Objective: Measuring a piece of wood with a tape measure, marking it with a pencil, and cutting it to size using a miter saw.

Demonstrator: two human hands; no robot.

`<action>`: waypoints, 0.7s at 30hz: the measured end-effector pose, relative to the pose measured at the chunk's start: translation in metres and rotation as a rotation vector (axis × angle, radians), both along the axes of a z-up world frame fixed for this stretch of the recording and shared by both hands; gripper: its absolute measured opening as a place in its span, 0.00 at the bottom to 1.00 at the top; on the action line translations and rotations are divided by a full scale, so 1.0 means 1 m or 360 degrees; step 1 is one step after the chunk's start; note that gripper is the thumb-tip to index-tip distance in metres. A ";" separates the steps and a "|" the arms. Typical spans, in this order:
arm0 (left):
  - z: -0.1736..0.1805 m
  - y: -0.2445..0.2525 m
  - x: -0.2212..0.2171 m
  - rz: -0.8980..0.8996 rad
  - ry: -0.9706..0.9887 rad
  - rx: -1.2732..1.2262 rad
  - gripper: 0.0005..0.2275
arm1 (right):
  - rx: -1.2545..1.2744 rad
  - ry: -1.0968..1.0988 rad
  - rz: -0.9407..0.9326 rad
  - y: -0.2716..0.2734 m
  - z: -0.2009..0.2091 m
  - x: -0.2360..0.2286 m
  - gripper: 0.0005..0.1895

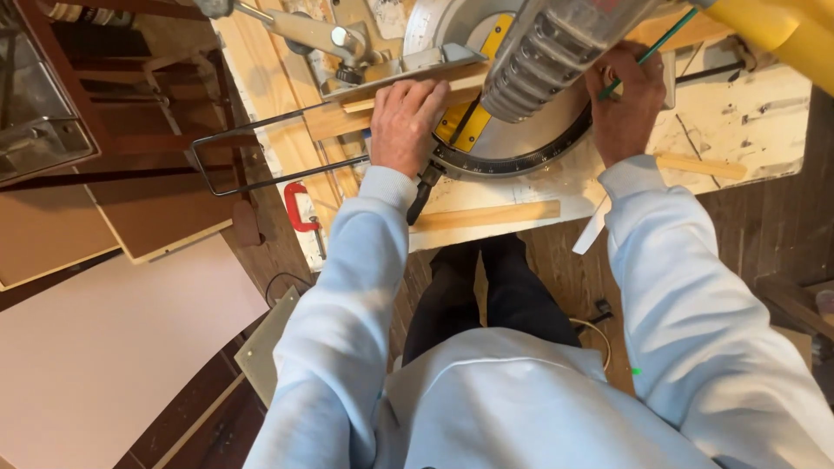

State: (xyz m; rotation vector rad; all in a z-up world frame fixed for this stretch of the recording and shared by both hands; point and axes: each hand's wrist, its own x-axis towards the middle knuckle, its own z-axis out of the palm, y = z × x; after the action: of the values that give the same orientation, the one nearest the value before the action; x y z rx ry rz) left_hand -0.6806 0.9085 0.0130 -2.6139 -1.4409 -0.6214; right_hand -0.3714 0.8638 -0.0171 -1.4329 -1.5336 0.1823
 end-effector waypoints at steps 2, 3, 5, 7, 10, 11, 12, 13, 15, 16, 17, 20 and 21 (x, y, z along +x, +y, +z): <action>-0.006 0.002 0.004 0.0013 0.0068 0.0050 0.18 | 0.0119 0.0089 -0.0031 0.008 -0.008 0.000 0.11; -0.009 -0.001 0.005 0.0008 0.0071 0.0046 0.18 | 0.0114 0.0091 -0.0037 0.006 -0.008 -0.002 0.11; -0.012 0.004 0.009 0.0021 0.0097 0.0112 0.17 | 0.0106 0.0336 -0.0045 0.010 -0.006 -0.004 0.14; -0.012 0.004 0.010 0.0028 0.0153 0.0183 0.15 | 0.0103 0.0334 -0.0069 0.012 -0.007 -0.005 0.14; -0.017 0.007 0.011 0.0048 0.0260 0.0283 0.14 | 0.0106 0.0360 -0.0114 0.015 -0.009 -0.004 0.14; -0.020 0.009 0.011 0.0060 0.0315 0.0298 0.14 | 0.0097 0.0391 -0.0136 0.016 -0.009 -0.002 0.14; -0.025 0.010 0.011 0.0062 0.0317 0.0293 0.14 | 0.0092 0.0393 -0.0134 0.017 -0.011 -0.001 0.14; -0.030 0.011 0.010 0.0060 0.0371 0.0290 0.16 | 0.0092 0.0384 -0.0148 0.018 -0.013 -0.001 0.14; -0.038 0.012 0.009 0.0055 0.0420 0.0289 0.19 | 0.0094 0.0371 -0.0165 0.018 -0.018 0.002 0.13; -0.040 0.013 0.008 0.0047 0.0459 0.0303 0.21 | 0.0097 0.0363 -0.0156 0.019 -0.020 0.004 0.12; -0.042 0.014 0.007 0.0039 0.0499 0.0317 0.22 | 0.0100 0.0355 -0.0148 0.020 -0.023 0.005 0.10; -0.047 0.022 0.004 -0.0028 0.0582 0.0303 0.23 | 0.0129 0.0281 -0.0185 0.023 -0.024 0.008 0.12; -0.049 0.024 0.002 -0.0025 0.0583 0.0300 0.23 | 0.0127 0.0282 -0.0181 0.025 -0.023 0.009 0.12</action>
State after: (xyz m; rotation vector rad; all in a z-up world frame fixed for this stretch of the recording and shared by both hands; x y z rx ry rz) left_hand -0.6787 0.9330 -0.0359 -2.4319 -1.1902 -0.2449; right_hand -0.3628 0.8883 -0.0400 -1.3981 -1.2985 0.1725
